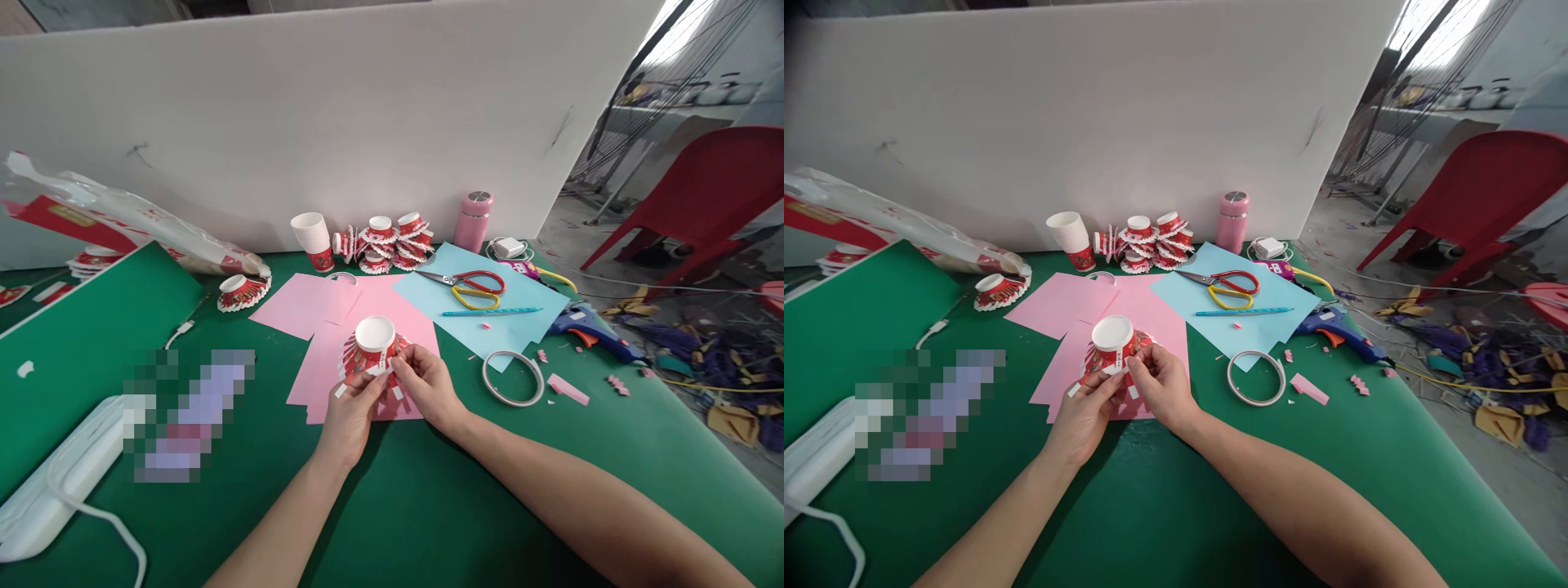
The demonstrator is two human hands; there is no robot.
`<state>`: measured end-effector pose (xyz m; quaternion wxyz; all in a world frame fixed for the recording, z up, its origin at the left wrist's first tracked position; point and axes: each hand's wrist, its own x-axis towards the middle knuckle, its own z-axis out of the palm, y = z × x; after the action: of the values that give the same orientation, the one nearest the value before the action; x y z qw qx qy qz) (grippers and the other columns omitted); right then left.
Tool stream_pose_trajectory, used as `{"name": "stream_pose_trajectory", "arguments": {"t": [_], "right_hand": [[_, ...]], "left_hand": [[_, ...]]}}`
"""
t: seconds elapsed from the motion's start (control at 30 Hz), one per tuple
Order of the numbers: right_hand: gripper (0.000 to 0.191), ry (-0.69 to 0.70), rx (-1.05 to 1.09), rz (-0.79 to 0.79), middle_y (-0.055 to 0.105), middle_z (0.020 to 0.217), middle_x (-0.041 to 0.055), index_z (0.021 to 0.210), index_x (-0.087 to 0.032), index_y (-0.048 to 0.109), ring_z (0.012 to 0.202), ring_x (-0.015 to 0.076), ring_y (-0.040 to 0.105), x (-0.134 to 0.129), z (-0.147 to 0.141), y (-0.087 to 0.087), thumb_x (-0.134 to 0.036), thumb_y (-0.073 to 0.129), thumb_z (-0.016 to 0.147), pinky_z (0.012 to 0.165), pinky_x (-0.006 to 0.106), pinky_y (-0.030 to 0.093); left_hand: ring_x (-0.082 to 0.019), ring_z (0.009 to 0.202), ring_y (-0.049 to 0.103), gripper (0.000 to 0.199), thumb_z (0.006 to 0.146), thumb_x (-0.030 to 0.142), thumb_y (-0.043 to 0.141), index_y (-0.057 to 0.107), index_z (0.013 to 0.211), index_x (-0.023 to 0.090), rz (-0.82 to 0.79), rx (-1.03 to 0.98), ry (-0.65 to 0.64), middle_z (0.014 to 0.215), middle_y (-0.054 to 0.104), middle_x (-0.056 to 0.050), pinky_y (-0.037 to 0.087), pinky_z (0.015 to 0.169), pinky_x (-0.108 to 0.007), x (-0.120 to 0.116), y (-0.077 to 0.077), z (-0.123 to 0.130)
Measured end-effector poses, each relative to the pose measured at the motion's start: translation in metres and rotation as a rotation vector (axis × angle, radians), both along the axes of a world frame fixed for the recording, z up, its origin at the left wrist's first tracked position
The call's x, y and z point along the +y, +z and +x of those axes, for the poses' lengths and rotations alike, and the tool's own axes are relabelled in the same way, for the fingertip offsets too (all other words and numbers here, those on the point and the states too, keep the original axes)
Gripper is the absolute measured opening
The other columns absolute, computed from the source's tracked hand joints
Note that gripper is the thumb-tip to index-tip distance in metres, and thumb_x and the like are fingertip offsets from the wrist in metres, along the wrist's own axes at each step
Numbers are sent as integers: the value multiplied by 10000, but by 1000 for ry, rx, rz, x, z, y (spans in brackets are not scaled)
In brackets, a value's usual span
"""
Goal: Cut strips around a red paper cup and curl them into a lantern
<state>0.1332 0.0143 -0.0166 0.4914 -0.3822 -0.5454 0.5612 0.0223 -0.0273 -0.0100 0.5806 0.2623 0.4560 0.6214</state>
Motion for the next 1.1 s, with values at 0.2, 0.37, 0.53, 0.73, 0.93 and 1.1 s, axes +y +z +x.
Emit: {"name": "stream_pose_trajectory", "arguments": {"t": [0.2,0.37,0.53,0.73,0.93,1.1], "right_hand": [[253,-2,-17,28,457,522,-51,641,-190,463,472,79,388,-1,0,1,-400,562,740,466,211,322],[261,-9,-25,48,451,527,-49,638,-188,468,473,79,383,0,1,-1,-403,573,744,454,207,324],[263,-15,-47,96,477,554,-36,647,-181,504,501,87,416,0,3,-3,-403,595,755,480,211,357],[288,-47,-98,108,501,532,-34,640,-180,531,468,84,426,0,4,0,-430,642,731,452,203,377],[283,-151,-249,98,534,530,-25,665,-191,555,438,89,454,-1,6,-1,-452,654,709,418,199,390],[289,-249,-408,81,581,563,-1,672,-208,572,478,122,504,-5,9,-3,-483,660,671,434,219,433]], "left_hand": [[-87,580,523,186,557,269,796,673,595,134,-21,14,21,575,610,7,430,588,-223,1,-2,-2],[-117,629,572,181,564,268,791,677,612,136,-5,6,11,623,651,-16,461,649,-251,1,-2,-2],[-131,657,590,169,595,285,770,704,672,150,47,6,-35,631,660,-13,476,724,-288,1,0,-2],[-153,709,606,226,596,331,763,704,717,150,95,-15,-57,705,678,-34,471,787,-338,2,4,-2],[-153,703,590,247,658,392,714,680,722,156,164,7,-62,718,657,-30,466,752,-337,5,-5,-2],[-144,632,534,288,687,437,674,645,690,150,171,4,-111,659,596,-29,459,673,-332,4,-1,-5]]}}
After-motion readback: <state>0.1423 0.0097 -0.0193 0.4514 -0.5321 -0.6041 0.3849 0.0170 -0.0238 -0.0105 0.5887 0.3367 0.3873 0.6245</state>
